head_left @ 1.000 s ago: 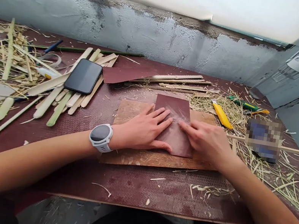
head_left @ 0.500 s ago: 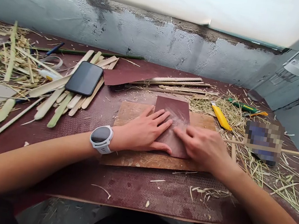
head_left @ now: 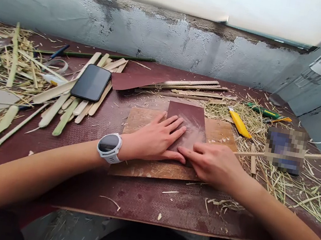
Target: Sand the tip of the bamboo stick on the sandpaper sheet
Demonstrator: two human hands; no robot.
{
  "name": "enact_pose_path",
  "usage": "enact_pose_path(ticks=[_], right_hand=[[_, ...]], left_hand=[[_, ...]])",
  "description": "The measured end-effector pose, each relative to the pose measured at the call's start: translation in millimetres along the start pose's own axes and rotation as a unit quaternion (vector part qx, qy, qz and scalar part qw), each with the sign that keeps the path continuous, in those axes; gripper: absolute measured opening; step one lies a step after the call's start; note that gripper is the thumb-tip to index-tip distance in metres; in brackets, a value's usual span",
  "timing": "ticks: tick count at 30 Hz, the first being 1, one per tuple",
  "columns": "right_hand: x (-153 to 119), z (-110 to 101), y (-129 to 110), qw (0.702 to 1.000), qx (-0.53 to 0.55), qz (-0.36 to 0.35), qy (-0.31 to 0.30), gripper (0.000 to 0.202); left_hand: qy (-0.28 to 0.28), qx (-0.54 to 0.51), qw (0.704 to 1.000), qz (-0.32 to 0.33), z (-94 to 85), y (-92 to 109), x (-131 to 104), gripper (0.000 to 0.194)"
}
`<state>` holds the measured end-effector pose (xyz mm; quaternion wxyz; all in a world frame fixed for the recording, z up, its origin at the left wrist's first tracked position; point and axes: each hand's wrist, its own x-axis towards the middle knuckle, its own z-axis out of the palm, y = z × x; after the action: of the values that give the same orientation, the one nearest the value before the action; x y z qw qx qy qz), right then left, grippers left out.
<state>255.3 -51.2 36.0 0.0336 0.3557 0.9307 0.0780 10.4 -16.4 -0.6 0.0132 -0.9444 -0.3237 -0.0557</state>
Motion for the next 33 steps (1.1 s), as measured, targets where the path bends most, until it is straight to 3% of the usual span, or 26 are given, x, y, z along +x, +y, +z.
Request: enact_pose_path(ticks=[5, 10, 15, 21, 27, 31, 33], right_hand=[[2, 0, 13, 0.991, -0.076, 0.113, 0.010, 0.040], [-1, -5, 6, 0.999, -0.045, 0.018, -0.008, 0.040], [2, -3, 14, 0.990, -0.106, 0.090, -0.004, 0.041], [1, -8, 6, 0.992, -0.121, 0.000, 0.023, 0.031], [3, -9, 10, 0.984, -0.165, 0.060, 0.005, 0.033], [1, -9, -1, 0.990, -0.129, -0.029, 0.041, 0.031], [1, -8, 1, 0.993, -0.109, -0.027, 0.045, 0.032]], left_hand=[[0.004, 0.001, 1.000, -0.004, -0.5, 0, 0, 0.108], [0.005, -0.005, 1.000, 0.001, -0.3, 0, 0, 0.107], [0.003, 0.002, 1.000, -0.005, -0.3, 1, 0, 0.107], [0.005, 0.006, 1.000, 0.001, -0.3, 1, 0, 0.109], [0.009, -0.003, 1.000, -0.005, 0.1, 1, 0, 0.107], [0.009, -0.009, 1.000, -0.002, 1.0, 0, 0, 0.105], [0.011, -0.010, 1.000, -0.002, 0.9, 0, 0, 0.105]])
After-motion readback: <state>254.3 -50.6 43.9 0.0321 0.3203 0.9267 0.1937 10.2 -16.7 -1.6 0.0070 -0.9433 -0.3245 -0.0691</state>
